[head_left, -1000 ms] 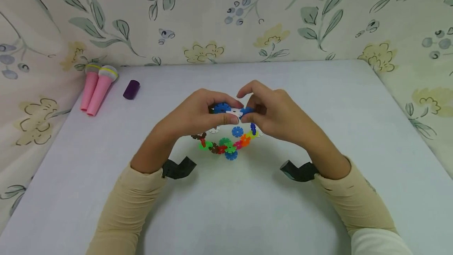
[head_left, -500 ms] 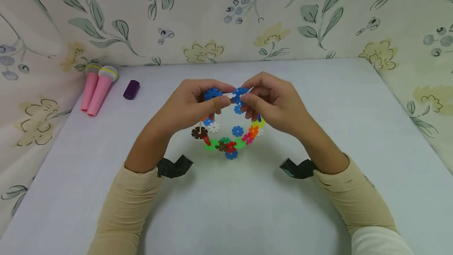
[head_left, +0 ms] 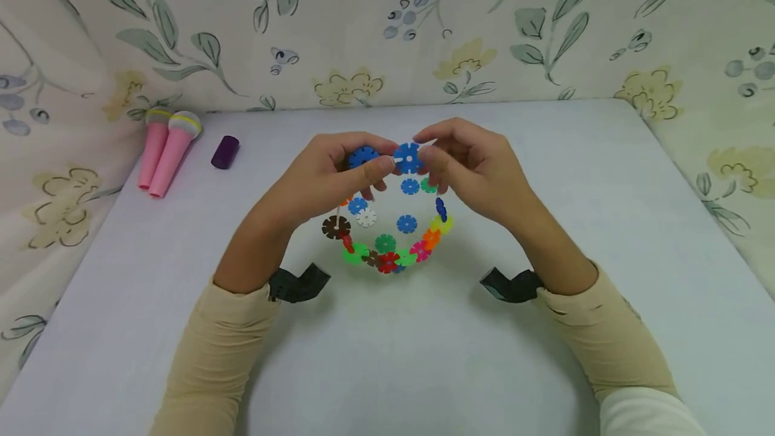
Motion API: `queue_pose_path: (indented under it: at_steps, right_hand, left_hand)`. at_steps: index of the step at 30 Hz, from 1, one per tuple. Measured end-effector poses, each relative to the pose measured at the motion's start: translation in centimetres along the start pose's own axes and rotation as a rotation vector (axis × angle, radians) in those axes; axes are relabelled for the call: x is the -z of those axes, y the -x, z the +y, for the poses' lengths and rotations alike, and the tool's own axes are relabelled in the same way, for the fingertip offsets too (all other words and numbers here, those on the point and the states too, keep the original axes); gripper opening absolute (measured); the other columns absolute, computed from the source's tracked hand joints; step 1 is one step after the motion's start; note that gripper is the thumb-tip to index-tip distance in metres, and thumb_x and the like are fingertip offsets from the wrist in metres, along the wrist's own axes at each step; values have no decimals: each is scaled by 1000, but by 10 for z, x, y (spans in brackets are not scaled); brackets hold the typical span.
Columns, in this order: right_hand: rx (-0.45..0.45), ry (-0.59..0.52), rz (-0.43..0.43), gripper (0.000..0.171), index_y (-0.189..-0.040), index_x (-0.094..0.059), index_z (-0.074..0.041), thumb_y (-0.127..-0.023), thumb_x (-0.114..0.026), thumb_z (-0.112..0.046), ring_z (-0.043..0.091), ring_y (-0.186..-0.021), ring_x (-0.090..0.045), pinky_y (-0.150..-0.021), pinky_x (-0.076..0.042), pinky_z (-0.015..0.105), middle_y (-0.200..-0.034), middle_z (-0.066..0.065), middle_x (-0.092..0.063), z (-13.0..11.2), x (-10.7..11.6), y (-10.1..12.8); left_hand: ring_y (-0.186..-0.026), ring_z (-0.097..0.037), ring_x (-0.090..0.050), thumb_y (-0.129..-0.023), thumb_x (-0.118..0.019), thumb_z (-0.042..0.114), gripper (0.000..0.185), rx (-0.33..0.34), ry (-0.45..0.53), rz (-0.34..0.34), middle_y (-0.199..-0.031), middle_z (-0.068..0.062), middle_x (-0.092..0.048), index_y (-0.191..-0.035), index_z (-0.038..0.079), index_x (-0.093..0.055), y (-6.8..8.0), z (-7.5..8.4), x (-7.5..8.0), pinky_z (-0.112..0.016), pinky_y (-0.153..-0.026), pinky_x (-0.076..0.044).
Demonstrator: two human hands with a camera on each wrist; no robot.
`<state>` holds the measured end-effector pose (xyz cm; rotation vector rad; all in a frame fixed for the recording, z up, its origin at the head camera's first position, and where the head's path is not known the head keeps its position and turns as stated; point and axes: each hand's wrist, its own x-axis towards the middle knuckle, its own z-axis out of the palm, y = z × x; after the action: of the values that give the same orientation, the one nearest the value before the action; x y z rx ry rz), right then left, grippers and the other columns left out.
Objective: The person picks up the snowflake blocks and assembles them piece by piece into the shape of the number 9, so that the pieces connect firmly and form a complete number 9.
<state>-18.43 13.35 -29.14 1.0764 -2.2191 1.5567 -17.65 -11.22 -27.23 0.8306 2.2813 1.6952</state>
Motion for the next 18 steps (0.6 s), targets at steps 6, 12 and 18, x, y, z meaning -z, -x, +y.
queue_pose_path:
  at_steps: [6,12,18]
  right_hand:
    - [-185,139,-166,43,-132,-56,-2,-93,-70,-11,22,-115,-57,-96,-48,43,-129,7,-59,8,18,-2]
    - [-315,84,-418,51,-141,-47,-5,-95,-68,-10,26,-120,-56,-97,-50,44,-131,8,-57,15,24,-4]
    - [-297,15,-386,34,-132,-56,-2,-98,-60,-3,26,-103,-64,-86,-54,30,-115,10,-64,18,24,-4]
  left_hand:
    - [-93,-32,-67,-103,-56,8,31,-35,90,88,-112,-14,-69,-132,-1,-59,2,1,3,-39,-81,-58]
    - [-90,-35,-65,-104,-52,5,37,-112,191,160,-117,-17,-67,-141,5,-52,1,-1,6,-39,-81,-58]
    - [-71,-27,-52,-107,-48,13,35,-80,183,155,-117,-16,-64,-141,8,-53,2,0,9,-28,-63,-53]
